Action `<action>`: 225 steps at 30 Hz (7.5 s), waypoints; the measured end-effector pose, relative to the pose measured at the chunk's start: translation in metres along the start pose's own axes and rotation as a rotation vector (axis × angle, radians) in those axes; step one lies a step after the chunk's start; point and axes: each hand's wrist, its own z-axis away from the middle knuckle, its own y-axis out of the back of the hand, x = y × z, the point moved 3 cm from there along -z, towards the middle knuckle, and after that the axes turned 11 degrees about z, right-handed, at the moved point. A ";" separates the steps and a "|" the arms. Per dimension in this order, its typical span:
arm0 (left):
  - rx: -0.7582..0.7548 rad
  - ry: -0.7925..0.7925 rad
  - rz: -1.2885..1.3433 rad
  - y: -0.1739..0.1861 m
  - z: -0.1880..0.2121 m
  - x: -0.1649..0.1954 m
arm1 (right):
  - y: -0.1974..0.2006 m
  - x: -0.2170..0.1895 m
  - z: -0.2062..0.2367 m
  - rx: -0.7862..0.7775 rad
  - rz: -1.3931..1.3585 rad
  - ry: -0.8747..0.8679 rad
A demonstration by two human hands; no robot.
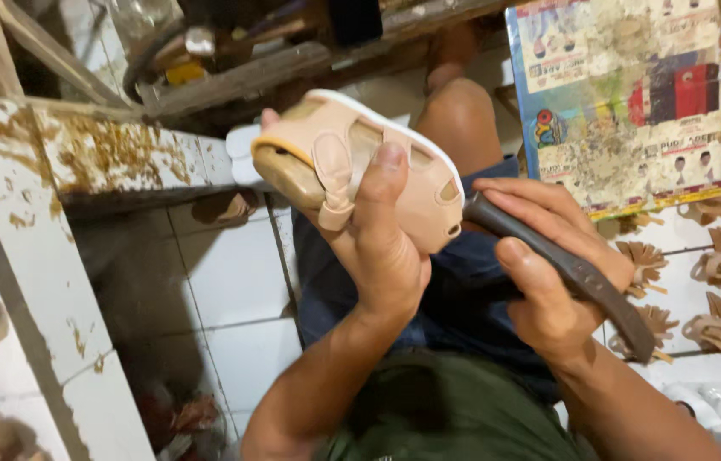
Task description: The person heats a sandal sole on a gas stove and presses it onto a sandal upper. They then use a knife to trim excess material from the edges and inspect the fit. The process is repeated for a second sandal.
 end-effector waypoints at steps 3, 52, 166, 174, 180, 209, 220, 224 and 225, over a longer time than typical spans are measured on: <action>-0.041 -0.008 -0.034 0.001 -0.002 0.005 | 0.001 -0.002 -0.001 -0.015 0.040 0.059; -0.290 -0.078 -0.368 0.005 0.023 0.036 | 0.032 -0.022 -0.002 -0.176 -0.049 0.064; -0.509 0.916 -0.242 0.114 -0.021 -0.039 | -0.004 0.085 -0.035 -0.558 0.049 -0.398; -0.637 0.828 -0.373 0.123 -0.016 -0.042 | -0.005 0.086 -0.063 -0.756 0.128 -0.305; -0.579 1.012 -0.328 0.113 -0.018 -0.039 | 0.001 0.082 -0.084 -0.943 0.127 -0.138; -0.765 0.536 -0.543 0.050 0.033 -0.034 | 0.024 0.064 0.045 -0.202 0.126 0.207; -0.956 0.463 -0.510 0.053 0.045 -0.015 | 0.014 0.067 0.045 -0.435 -0.412 -0.321; -0.896 0.502 -0.490 0.061 0.051 -0.013 | 0.014 0.069 0.052 -0.405 -0.443 -0.354; -0.887 0.503 -0.495 0.063 0.052 -0.013 | 0.013 0.070 0.054 -0.402 -0.461 -0.358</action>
